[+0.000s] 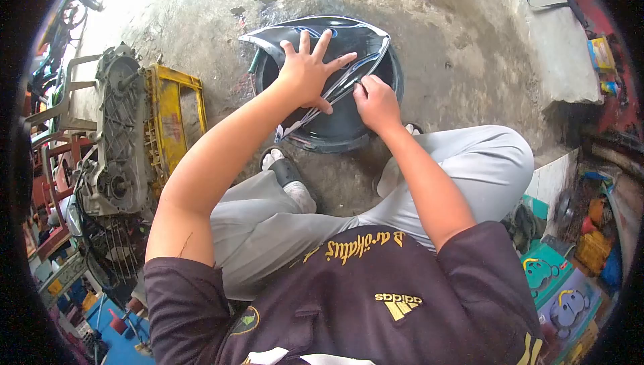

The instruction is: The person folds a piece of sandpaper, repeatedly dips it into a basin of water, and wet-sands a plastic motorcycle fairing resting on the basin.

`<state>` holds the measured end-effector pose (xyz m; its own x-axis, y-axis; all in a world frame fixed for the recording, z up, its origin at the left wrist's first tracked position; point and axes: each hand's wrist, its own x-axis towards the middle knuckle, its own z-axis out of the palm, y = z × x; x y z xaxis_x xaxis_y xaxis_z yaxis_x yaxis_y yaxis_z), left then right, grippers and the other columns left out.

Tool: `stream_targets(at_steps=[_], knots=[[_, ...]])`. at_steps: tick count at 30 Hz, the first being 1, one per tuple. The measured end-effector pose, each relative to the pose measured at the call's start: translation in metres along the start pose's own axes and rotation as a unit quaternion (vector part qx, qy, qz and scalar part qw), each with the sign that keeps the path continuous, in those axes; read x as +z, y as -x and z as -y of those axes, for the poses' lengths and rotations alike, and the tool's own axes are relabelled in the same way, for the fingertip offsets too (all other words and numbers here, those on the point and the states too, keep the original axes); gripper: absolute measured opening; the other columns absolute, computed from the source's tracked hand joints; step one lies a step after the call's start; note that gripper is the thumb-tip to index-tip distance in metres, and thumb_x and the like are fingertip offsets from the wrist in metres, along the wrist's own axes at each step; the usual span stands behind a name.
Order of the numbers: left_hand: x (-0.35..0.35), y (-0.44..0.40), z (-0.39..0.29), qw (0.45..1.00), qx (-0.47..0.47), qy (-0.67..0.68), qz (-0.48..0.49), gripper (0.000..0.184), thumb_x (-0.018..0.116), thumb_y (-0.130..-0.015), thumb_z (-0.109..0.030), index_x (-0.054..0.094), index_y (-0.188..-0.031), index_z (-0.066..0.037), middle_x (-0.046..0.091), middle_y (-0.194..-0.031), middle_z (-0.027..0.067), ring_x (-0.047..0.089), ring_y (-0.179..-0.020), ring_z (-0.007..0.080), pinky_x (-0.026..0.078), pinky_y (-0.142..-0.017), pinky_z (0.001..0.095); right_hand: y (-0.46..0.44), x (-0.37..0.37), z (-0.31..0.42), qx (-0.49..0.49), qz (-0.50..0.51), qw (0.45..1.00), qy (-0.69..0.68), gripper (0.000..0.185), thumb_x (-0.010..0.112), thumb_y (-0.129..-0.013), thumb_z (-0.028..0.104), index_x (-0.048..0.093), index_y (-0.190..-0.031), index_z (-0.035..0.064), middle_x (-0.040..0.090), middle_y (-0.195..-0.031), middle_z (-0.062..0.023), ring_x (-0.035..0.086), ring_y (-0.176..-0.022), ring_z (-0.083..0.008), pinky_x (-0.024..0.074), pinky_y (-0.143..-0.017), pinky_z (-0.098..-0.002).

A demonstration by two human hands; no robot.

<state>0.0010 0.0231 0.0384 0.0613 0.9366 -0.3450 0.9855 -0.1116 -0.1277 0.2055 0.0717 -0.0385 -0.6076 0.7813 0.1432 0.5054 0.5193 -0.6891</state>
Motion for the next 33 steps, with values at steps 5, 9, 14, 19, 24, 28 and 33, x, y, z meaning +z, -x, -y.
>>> stream_targets(at_steps=[5,9,14,19,24,28,33], knots=[[-0.006,0.003,0.001,1.0,0.005,0.012,0.003,0.134,0.091,-0.059,-0.074,0.018,-0.17,-0.05,0.016,-0.178,0.0177,0.025,-0.155,0.0572,0.033,-0.109,0.0771,0.002,-0.004,0.003,0.014,0.033,0.999,0.018,0.021,0.066,-0.097,0.018,0.06,-0.089,-0.0004,0.064,-0.091,-0.0221,0.065,-0.085,-0.0471,0.05,-0.073,-0.056],[-0.004,0.001,-0.002,1.0,-0.004,0.003,0.008,0.136,0.09,-0.058,-0.075,0.018,-0.17,-0.049,0.016,-0.178,0.0189,0.025,-0.155,0.0578,0.034,-0.108,0.0761,0.004,-0.002,0.0,-0.009,0.014,1.0,0.019,0.021,0.066,-0.097,0.018,0.06,-0.089,0.0002,0.064,-0.092,-0.0215,0.065,-0.085,-0.0475,0.0509,-0.073,-0.0562],[-0.005,0.003,0.0,1.0,0.003,0.01,0.009,0.135,0.091,-0.061,-0.073,0.017,-0.17,-0.048,0.016,-0.178,0.0188,0.025,-0.155,0.0575,0.033,-0.109,0.0766,0.006,-0.002,0.0,-0.009,0.042,0.999,0.032,0.02,0.066,-0.096,0.019,0.06,-0.089,0.0011,0.064,-0.092,-0.0209,0.066,-0.084,-0.0479,0.0512,-0.071,-0.0568],[-0.003,0.002,-0.003,1.0,-0.003,0.007,0.013,0.136,0.09,-0.06,-0.075,0.015,-0.17,-0.05,0.014,-0.179,0.0191,0.025,-0.155,0.0578,0.034,-0.108,0.0771,0.008,-0.001,0.002,-0.016,0.011,1.0,0.021,0.021,0.065,-0.096,0.018,0.06,-0.086,0.0007,0.064,-0.09,-0.0212,0.066,-0.083,-0.048,0.0508,-0.071,-0.0567],[-0.004,0.002,0.001,1.0,0.003,0.009,0.002,0.136,0.09,-0.059,-0.075,0.015,-0.17,-0.05,0.014,-0.178,0.0207,0.027,-0.154,0.059,0.037,-0.107,0.0774,0.004,0.0,-0.001,0.006,0.021,1.0,0.011,0.022,0.064,-0.096,0.017,0.058,-0.085,-0.0008,0.063,-0.089,-0.0224,0.064,-0.081,-0.0481,0.0494,-0.07,-0.0555],[-0.003,0.003,0.0,1.0,-0.002,0.03,0.008,0.134,0.093,-0.058,-0.071,0.021,-0.169,-0.049,0.015,-0.179,0.0176,0.024,-0.155,0.0578,0.032,-0.109,0.0776,-0.003,0.0,-0.001,0.006,-0.014,1.0,-0.01,0.021,0.064,-0.097,0.016,0.058,-0.086,-0.0013,0.064,-0.088,-0.0228,0.064,-0.081,-0.048,0.0485,-0.07,-0.0561],[-0.003,0.0,-0.001,1.0,-0.001,0.004,0.0,0.137,0.091,-0.058,-0.074,0.016,-0.17,-0.051,0.015,-0.178,0.021,0.027,-0.154,0.0589,0.036,-0.107,0.0768,-0.005,-0.008,-0.001,0.024,0.025,0.999,0.02,0.019,0.064,-0.097,0.014,0.059,-0.087,-0.0006,0.064,-0.091,-0.0238,0.064,-0.086,-0.0485,0.0495,-0.074,-0.0569]])
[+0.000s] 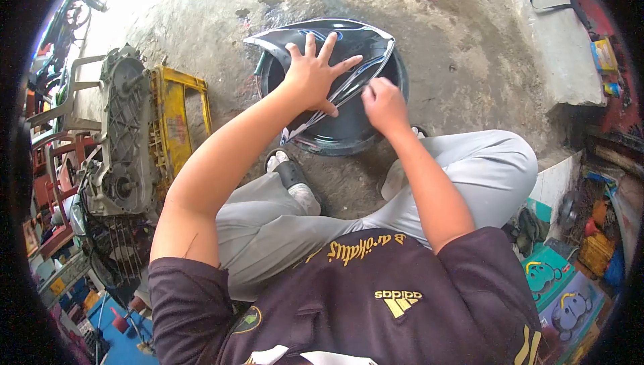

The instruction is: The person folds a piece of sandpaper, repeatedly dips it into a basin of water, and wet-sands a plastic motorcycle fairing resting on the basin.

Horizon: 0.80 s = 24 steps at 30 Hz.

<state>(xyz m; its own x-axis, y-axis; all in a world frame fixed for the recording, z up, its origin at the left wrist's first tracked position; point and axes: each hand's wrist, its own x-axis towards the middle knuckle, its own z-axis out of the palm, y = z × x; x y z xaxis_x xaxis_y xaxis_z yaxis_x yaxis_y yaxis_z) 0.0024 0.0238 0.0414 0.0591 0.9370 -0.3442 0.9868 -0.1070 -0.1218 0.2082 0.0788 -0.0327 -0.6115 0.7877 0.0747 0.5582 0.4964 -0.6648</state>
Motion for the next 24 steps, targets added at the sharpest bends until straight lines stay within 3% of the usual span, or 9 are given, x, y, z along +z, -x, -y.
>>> stream_targets(at_steps=[1,5,16,22,24], knots=[[0.002,0.001,0.001,1.0,-0.001,0.002,0.003,0.137,0.091,-0.058,-0.074,0.016,-0.17,-0.051,0.015,-0.178,0.021,0.027,-0.154,0.0589,0.036,-0.107,0.0768,0.0,0.001,-0.002,0.001,-0.037,0.999,-0.006,0.017,0.064,-0.098,0.013,0.06,-0.088,-0.0003,0.064,-0.092,-0.024,0.064,-0.088,-0.0488,0.0499,-0.075,-0.0573],[0.003,0.001,0.001,1.0,-0.001,0.002,-0.005,0.138,0.092,-0.057,-0.074,0.016,-0.17,-0.051,0.016,-0.178,0.0207,0.027,-0.154,0.0593,0.037,-0.106,0.0767,0.008,-0.007,0.002,-0.04,0.05,0.998,0.018,0.011,0.064,-0.098,0.01,0.063,-0.096,-0.0009,0.065,-0.098,-0.0241,0.064,-0.091,-0.0498,0.051,-0.079,-0.0578],[0.001,-0.001,0.001,1.0,0.002,0.008,-0.002,0.137,0.092,-0.058,-0.072,0.017,-0.17,-0.051,0.014,-0.178,0.0208,0.027,-0.154,0.06,0.037,-0.106,0.0773,0.005,-0.004,0.001,-0.016,0.041,0.999,-0.002,0.015,0.065,-0.099,0.013,0.064,-0.096,-0.0015,0.067,-0.1,-0.0249,0.065,-0.092,-0.0495,0.0516,-0.08,-0.0568],[0.001,-0.001,0.0,1.0,0.0,0.004,0.003,0.137,0.092,-0.057,-0.073,0.016,-0.17,-0.051,0.015,-0.178,0.0215,0.027,-0.154,0.06,0.037,-0.106,0.0775,0.003,0.001,-0.006,0.012,-0.002,1.0,-0.027,0.017,0.064,-0.099,0.014,0.065,-0.096,-0.0022,0.068,-0.098,-0.0267,0.065,-0.095,-0.0502,0.0514,-0.083,-0.0559],[0.0,0.001,0.0,1.0,0.001,0.006,0.0,0.137,0.092,-0.057,-0.073,0.017,-0.17,-0.051,0.015,-0.178,0.0216,0.027,-0.154,0.06,0.037,-0.106,0.0776,-0.002,-0.003,-0.009,0.076,0.016,0.996,-0.048,0.018,0.063,-0.1,0.015,0.066,-0.097,-0.0024,0.068,-0.1,-0.0271,0.065,-0.096,-0.0502,0.0514,-0.085,-0.0556]])
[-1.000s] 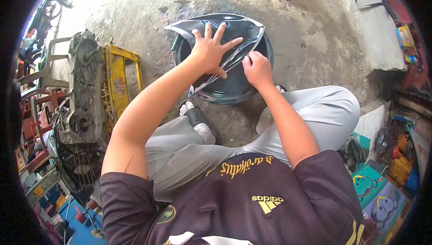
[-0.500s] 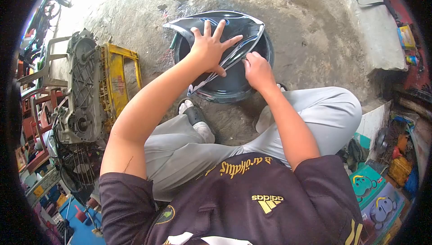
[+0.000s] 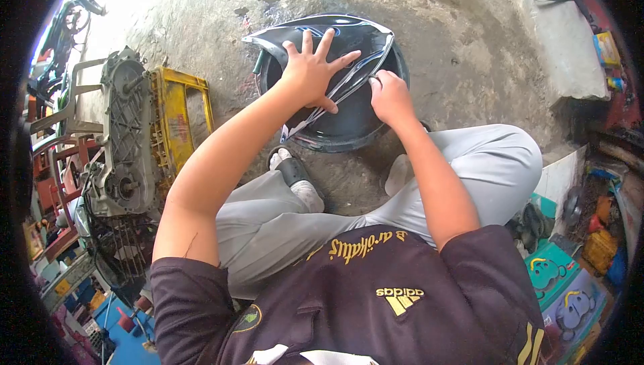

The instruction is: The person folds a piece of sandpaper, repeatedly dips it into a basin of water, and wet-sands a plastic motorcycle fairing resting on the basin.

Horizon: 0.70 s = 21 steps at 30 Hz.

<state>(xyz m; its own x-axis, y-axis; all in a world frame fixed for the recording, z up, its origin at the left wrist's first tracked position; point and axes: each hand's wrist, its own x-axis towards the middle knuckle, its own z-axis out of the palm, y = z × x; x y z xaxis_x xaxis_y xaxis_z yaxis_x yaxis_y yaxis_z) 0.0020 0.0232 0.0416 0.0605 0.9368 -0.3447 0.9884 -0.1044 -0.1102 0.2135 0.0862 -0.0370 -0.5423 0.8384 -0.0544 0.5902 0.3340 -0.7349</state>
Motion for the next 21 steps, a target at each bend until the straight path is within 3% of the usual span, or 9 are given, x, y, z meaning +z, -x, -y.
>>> stream_targets(at_steps=[4,7,12,15,18,20,21], knots=[[-0.002,-0.001,-0.001,1.0,0.001,0.003,0.006,0.137,0.092,-0.057,-0.073,0.016,-0.17,-0.051,0.015,-0.178,0.0215,0.026,-0.154,0.06,0.037,-0.106,0.0779,0.004,-0.012,0.019,0.029,0.065,0.997,0.038,0.019,0.061,-0.102,0.015,0.066,-0.099,-0.0025,0.069,-0.102,-0.027,0.065,-0.097,-0.05,0.0518,-0.085,-0.0552],[-0.003,-0.002,0.0,1.0,0.002,0.004,0.017,0.137,0.092,-0.058,-0.072,0.016,-0.17,-0.051,0.015,-0.178,0.0213,0.026,-0.154,0.0599,0.036,-0.107,0.0785,-0.006,-0.009,0.01,-0.016,-0.012,1.0,0.017,0.02,0.061,-0.102,0.016,0.065,-0.098,-0.0025,0.069,-0.101,-0.0266,0.066,-0.097,-0.0499,0.0521,-0.085,-0.0551],[-0.002,0.0,-0.001,1.0,0.0,0.002,0.018,0.137,0.092,-0.058,-0.073,0.015,-0.17,-0.051,0.013,-0.178,0.0216,0.025,-0.155,0.06,0.036,-0.107,0.0789,0.002,-0.004,0.008,-0.032,0.028,0.998,0.035,0.021,0.06,-0.102,0.017,0.065,-0.097,-0.0026,0.069,-0.101,-0.027,0.065,-0.097,-0.0506,0.0524,-0.085,-0.0551],[-0.002,0.0,0.0,1.0,0.001,-0.001,0.013,0.137,0.091,-0.058,-0.073,0.015,-0.17,-0.051,0.013,-0.178,0.0216,0.025,-0.155,0.06,0.036,-0.107,0.0789,0.002,-0.001,0.004,-0.024,0.03,0.999,0.035,0.02,0.059,-0.102,0.016,0.067,-0.104,-0.003,0.069,-0.102,-0.0274,0.064,-0.1,-0.0506,0.0525,-0.087,-0.051],[-0.001,-0.002,0.0,1.0,0.0,0.001,0.013,0.136,0.091,-0.059,-0.073,0.015,-0.17,-0.051,0.013,-0.178,0.0215,0.025,-0.155,0.0599,0.036,-0.107,0.0791,0.004,-0.003,0.006,-0.061,-0.009,0.998,0.022,0.022,0.059,-0.104,0.018,0.063,-0.097,-0.0027,0.069,-0.097,-0.0262,0.069,-0.09,-0.0468,0.0536,-0.08,-0.0544],[-0.001,-0.001,-0.001,1.0,-0.001,0.001,0.017,0.137,0.091,-0.059,-0.073,0.015,-0.17,-0.051,0.013,-0.178,0.0215,0.025,-0.155,0.0599,0.036,-0.107,0.0791,-0.002,-0.013,0.015,0.137,0.118,0.977,-0.111,0.028,0.057,-0.107,0.022,0.062,-0.096,-0.0026,0.068,-0.088,-0.0207,0.072,-0.077,-0.0354,0.0576,-0.07,-0.0494],[-0.002,-0.002,0.0,1.0,-0.001,-0.001,0.02,0.137,0.091,-0.059,-0.073,0.015,-0.17,-0.052,0.013,-0.178,0.0215,0.024,-0.155,0.0598,0.036,-0.107,0.0791,-0.003,-0.013,0.016,0.137,0.118,0.977,-0.111,0.028,0.057,-0.107,0.022,0.062,-0.096,-0.0026,0.068,-0.088,-0.0207,0.072,-0.077,-0.0354,0.0576,-0.07,-0.0494]])
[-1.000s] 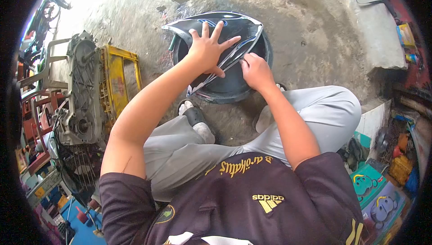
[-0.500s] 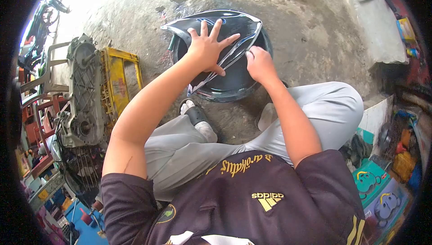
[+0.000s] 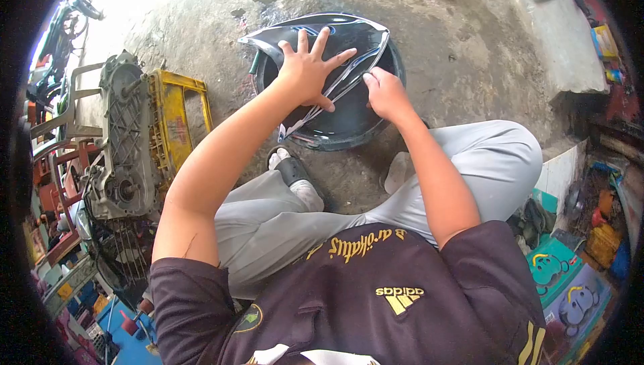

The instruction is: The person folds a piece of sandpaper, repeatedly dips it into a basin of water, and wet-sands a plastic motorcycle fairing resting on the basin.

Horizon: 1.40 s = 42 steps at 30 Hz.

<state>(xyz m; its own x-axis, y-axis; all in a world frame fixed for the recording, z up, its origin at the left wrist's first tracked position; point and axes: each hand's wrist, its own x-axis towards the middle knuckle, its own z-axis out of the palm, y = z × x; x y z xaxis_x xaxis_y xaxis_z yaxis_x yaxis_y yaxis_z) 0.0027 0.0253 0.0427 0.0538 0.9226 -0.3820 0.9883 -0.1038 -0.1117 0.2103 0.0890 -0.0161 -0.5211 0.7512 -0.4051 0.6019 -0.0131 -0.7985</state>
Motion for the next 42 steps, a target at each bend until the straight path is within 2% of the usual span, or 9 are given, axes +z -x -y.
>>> stream_targets(at_steps=[2,21,23,27,30,34,37,38,42], knots=[[-0.001,0.001,0.001,1.0,0.001,-0.001,-0.001,0.137,0.091,-0.059,-0.073,0.014,-0.17,-0.052,0.013,-0.178,0.0215,0.025,-0.155,0.0598,0.036,-0.107,0.0791,-0.001,-0.001,0.002,-0.012,-0.014,0.999,-0.032,0.031,0.055,-0.11,0.026,0.061,-0.097,-0.0018,0.066,-0.082,-0.015,0.07,-0.068,-0.0248,0.0603,-0.063,-0.0426],[0.0,0.002,0.0,1.0,0.002,-0.003,-0.005,0.136,0.091,-0.059,-0.074,0.014,-0.17,-0.052,0.014,-0.178,0.0212,0.026,-0.155,0.0595,0.036,-0.108,0.0787,-0.009,-0.002,-0.019,-0.026,0.035,0.999,0.0,0.029,0.057,-0.109,0.024,0.062,-0.101,-0.0027,0.068,-0.088,-0.0125,0.071,-0.073,-0.024,0.061,-0.064,-0.0394],[-0.002,0.001,0.001,1.0,0.001,-0.008,-0.01,0.136,0.091,-0.06,-0.074,0.014,-0.17,-0.052,0.014,-0.178,0.0213,0.026,-0.155,0.0597,0.036,-0.108,0.0785,-0.01,0.0,-0.016,-0.009,-0.02,0.998,-0.062,0.027,0.055,-0.11,0.021,0.068,-0.12,-0.0005,0.071,-0.096,-0.0074,0.065,-0.073,-0.0154,0.0632,-0.072,-0.0356],[-0.004,0.003,-0.001,1.0,-0.002,0.003,0.003,0.136,0.091,-0.061,-0.072,0.014,-0.17,-0.049,0.014,-0.179,0.0191,0.022,-0.156,0.0588,0.033,-0.11,0.0765,-0.01,-0.002,-0.021,-0.018,0.025,0.999,-0.032,0.028,0.055,-0.11,0.02,0.069,-0.123,-0.0001,0.071,-0.097,-0.0079,0.066,-0.074,-0.0158,0.063,-0.071,-0.0354],[-0.005,0.003,0.001,1.0,0.001,0.003,0.003,0.136,0.091,-0.062,-0.072,0.014,-0.171,-0.049,0.014,-0.179,0.0192,0.022,-0.156,0.0589,0.033,-0.11,0.0768,-0.005,0.003,-0.015,-0.028,-0.026,0.999,-0.037,0.025,0.059,-0.107,0.024,0.066,-0.104,-0.0004,0.07,-0.085,-0.0187,0.072,-0.074,-0.0308,0.0567,-0.07,-0.0442],[-0.003,0.002,-0.002,1.0,0.002,-0.003,0.01,0.136,0.091,-0.061,-0.074,0.013,-0.17,-0.05,0.013,-0.179,0.0199,0.025,-0.155,0.0586,0.036,-0.108,0.0764,-0.009,0.006,-0.025,-0.089,-0.062,0.992,0.058,0.025,0.06,-0.105,0.026,0.066,-0.101,0.0022,0.071,-0.092,-0.0235,0.07,-0.085,-0.0424,0.0525,-0.08,-0.0501],[-0.003,0.002,-0.001,1.0,-0.003,-0.019,-0.003,0.137,0.09,-0.059,-0.076,0.012,-0.17,-0.052,0.013,-0.179,0.0206,0.027,-0.155,0.0581,0.038,-0.107,0.076,-0.007,0.006,-0.024,-0.034,-0.023,0.999,0.03,0.024,0.06,-0.105,0.025,0.066,-0.102,0.002,0.071,-0.098,-0.0252,0.068,-0.092,-0.0461,0.0522,-0.081,-0.0511],[-0.002,0.001,-0.001,1.0,-0.001,-0.022,-0.004,0.137,0.089,-0.059,-0.076,0.012,-0.17,-0.052,0.013,-0.179,0.0206,0.027,-0.155,0.0579,0.038,-0.107,0.0761,-0.007,0.01,-0.025,-0.086,-0.064,0.994,0.037,0.024,0.06,-0.105,0.025,0.066,-0.103,0.0018,0.071,-0.102,-0.0262,0.066,-0.098,-0.0487,0.0518,-0.083,-0.0519],[0.001,0.0,-0.002,1.0,-0.005,-0.017,-0.002,0.138,0.089,-0.058,-0.077,0.012,-0.17,-0.052,0.013,-0.179,0.0206,0.026,-0.155,0.0584,0.037,-0.107,0.077,-0.002,0.01,-0.027,-0.099,-0.072,0.992,0.041,0.023,0.06,-0.105,0.024,0.067,-0.106,0.0016,0.071,-0.104,-0.0259,0.067,-0.098,-0.0484,0.0524,-0.084,-0.0515]])
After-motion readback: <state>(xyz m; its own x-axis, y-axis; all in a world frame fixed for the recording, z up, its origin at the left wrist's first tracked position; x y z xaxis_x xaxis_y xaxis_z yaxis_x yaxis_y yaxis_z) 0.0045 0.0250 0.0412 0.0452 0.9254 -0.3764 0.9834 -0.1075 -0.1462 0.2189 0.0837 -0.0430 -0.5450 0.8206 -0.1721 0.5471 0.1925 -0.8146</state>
